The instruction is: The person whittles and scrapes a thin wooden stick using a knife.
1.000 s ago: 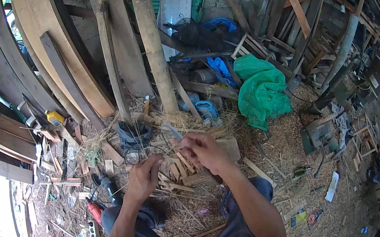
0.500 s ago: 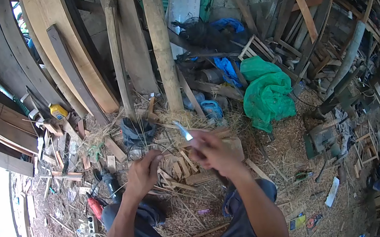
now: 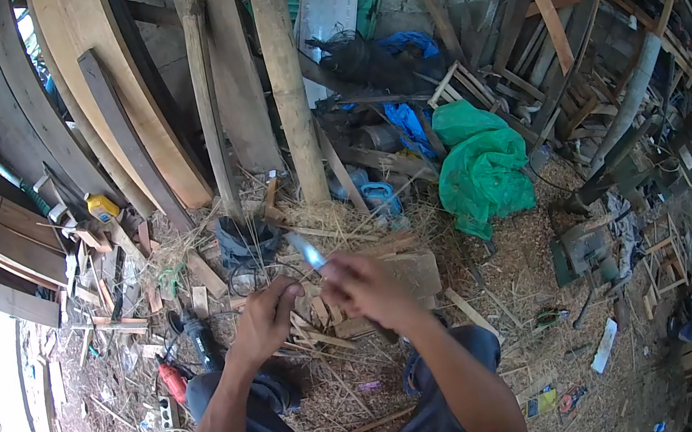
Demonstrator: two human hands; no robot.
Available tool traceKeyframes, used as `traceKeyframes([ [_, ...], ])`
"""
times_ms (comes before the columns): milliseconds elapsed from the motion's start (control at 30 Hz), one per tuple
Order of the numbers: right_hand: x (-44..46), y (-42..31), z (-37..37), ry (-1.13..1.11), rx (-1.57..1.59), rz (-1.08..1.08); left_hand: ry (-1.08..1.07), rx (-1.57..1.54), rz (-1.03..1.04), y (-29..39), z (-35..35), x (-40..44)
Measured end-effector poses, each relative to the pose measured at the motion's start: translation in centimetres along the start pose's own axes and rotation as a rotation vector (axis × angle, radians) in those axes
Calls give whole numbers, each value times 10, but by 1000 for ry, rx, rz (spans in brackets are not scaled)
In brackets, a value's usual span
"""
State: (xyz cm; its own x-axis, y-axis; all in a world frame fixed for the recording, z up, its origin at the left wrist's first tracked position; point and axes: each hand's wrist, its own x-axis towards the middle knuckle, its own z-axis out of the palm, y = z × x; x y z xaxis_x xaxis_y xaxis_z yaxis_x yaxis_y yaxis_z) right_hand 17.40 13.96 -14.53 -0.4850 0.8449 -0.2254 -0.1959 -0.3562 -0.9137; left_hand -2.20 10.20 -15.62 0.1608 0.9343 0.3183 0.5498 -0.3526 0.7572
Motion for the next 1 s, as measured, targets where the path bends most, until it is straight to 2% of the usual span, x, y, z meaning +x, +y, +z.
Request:
traceKeyframes([
  [67, 3, 5, 5, -68, -67, 35, -40, -102, -81, 6, -2, 2],
  [233, 4, -10, -13, 59, 18, 65, -73, -105, -49, 3, -5, 2],
  [300, 1, -18, -19, 23, 41, 67, -86, -99, -39, 4, -6, 0],
  [400, -1, -21, -35, 81, 9, 70, -126, -80, -59, 2, -7, -4],
  [500, -3, -31, -55, 159, 74, -12, -63, -155, 33, -1, -12, -5],
  [567, -3, -30, -58, 178, 32, 31, -114, -4, -5, 4, -15, -6],
  [700, -5, -32, -74, 218, 59, 50, -84, -3, 56, -6, -18, -12],
  [767, -7, -39, -110, 384, 177, -169, -102, -41, -49, -9, -30, -15],
  [800, -12, -40, -121, 381, 177, -177, -99, -38, -43, -13, -34, -17],
  [867, -19, -38, -134, 512, 147, -239, -19, 73, -77, -23, -39, -19],
  [1000, -15, -21, -114, 433, 95, -126, 49, 93, -98, -22, -29, -13],
])
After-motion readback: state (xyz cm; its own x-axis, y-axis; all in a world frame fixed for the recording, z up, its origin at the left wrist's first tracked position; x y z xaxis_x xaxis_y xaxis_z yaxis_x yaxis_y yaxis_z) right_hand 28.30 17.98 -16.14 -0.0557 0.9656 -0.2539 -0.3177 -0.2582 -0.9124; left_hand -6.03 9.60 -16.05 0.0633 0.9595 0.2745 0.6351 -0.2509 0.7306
